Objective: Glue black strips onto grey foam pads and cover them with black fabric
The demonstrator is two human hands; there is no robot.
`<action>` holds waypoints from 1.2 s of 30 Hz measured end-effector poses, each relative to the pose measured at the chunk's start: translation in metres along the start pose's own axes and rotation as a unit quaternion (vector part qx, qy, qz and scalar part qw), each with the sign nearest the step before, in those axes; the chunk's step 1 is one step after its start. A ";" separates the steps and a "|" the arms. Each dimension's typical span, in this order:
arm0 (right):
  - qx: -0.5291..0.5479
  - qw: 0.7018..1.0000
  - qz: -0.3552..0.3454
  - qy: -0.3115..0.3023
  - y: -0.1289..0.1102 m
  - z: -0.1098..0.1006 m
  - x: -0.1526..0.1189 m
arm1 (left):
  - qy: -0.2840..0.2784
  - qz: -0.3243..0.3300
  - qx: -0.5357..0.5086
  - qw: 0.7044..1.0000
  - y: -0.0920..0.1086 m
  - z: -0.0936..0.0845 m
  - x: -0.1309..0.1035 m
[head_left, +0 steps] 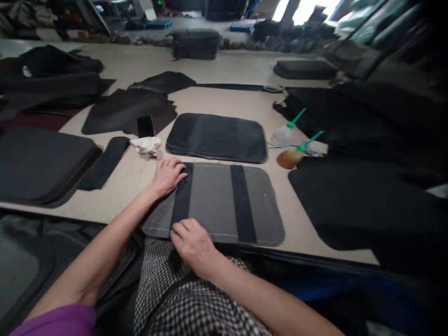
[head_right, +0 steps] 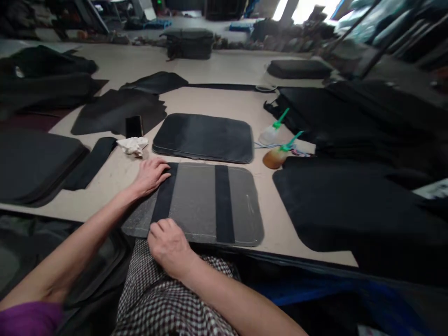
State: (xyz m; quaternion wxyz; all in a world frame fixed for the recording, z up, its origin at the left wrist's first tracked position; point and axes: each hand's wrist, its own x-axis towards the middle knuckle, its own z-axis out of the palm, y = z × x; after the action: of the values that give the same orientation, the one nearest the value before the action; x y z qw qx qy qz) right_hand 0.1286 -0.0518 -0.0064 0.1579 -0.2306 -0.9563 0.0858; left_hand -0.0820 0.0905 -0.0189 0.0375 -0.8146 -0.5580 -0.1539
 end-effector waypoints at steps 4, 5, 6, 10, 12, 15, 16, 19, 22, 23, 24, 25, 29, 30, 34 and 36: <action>-0.009 0.999 -0.032 -0.013 0.007 -0.007 -0.003 | -0.005 -0.002 0.028 1.000 -0.003 0.004 0.006; -0.005 0.999 -0.030 -0.019 0.009 -0.012 -0.005 | -0.006 0.003 0.040 0.999 -0.004 0.004 0.009; 0.006 0.999 -0.027 -0.023 0.011 -0.018 -0.007 | -0.008 0.009 0.054 0.998 -0.004 0.004 0.011; 0.069 0.997 -0.003 0.019 0.025 -0.049 -0.028 | -0.019 0.010 0.109 0.994 -0.004 0.000 0.019; 0.078 0.994 0.031 0.066 0.040 -0.067 -0.052 | -0.022 0.007 0.122 0.992 -0.006 0.000 0.022; 0.061 0.981 0.129 0.134 0.074 -0.096 -0.106 | -0.023 -0.001 0.115 0.993 -0.010 0.002 0.024; 0.046 0.970 0.180 0.157 0.088 -0.105 -0.128 | -0.024 -0.009 0.109 0.994 -0.012 0.002 0.025; -0.054 0.921 0.335 0.190 0.132 -0.128 -0.200 | -0.012 -0.041 0.101 0.994 -0.011 -0.004 0.027; -0.165 0.868 0.450 0.131 0.165 -0.136 -0.260 | 0.002 -0.047 0.100 0.994 0.003 -0.017 0.031; -0.178 0.859 0.466 0.112 0.171 -0.135 -0.275 | 0.009 -0.044 0.093 0.995 0.011 -0.021 0.033; -0.182 0.856 0.475 0.097 0.176 -0.133 -0.285 | 0.018 -0.039 0.079 0.996 0.021 -0.024 0.035; -0.179 0.857 0.475 0.090 0.178 -0.130 -0.292 | 0.030 -0.033 0.060 0.997 0.032 -0.027 0.038; -0.162 0.864 0.466 0.101 0.177 -0.121 -0.295 | 0.044 0.013 -0.045 0.998 0.090 -0.028 0.054; -0.154 0.862 0.470 0.108 0.177 -0.121 -0.293 | 0.038 0.026 -0.074 0.996 0.106 -0.028 0.058; -0.115 0.856 0.487 0.130 0.181 -0.128 -0.288 | 0.002 0.071 -0.217 0.974 0.174 -0.028 0.070; -0.073 0.854 0.493 0.151 0.181 -0.136 -0.287 | -0.040 0.059 -0.314 0.947 0.207 -0.028 0.071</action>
State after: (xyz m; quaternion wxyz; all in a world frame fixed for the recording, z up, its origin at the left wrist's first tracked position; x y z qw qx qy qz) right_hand 0.4917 -0.0151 0.0023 0.2204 -0.6930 -0.6849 0.0461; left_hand 0.1259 0.0700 0.0517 -0.2332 -0.8223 -0.4333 -0.2857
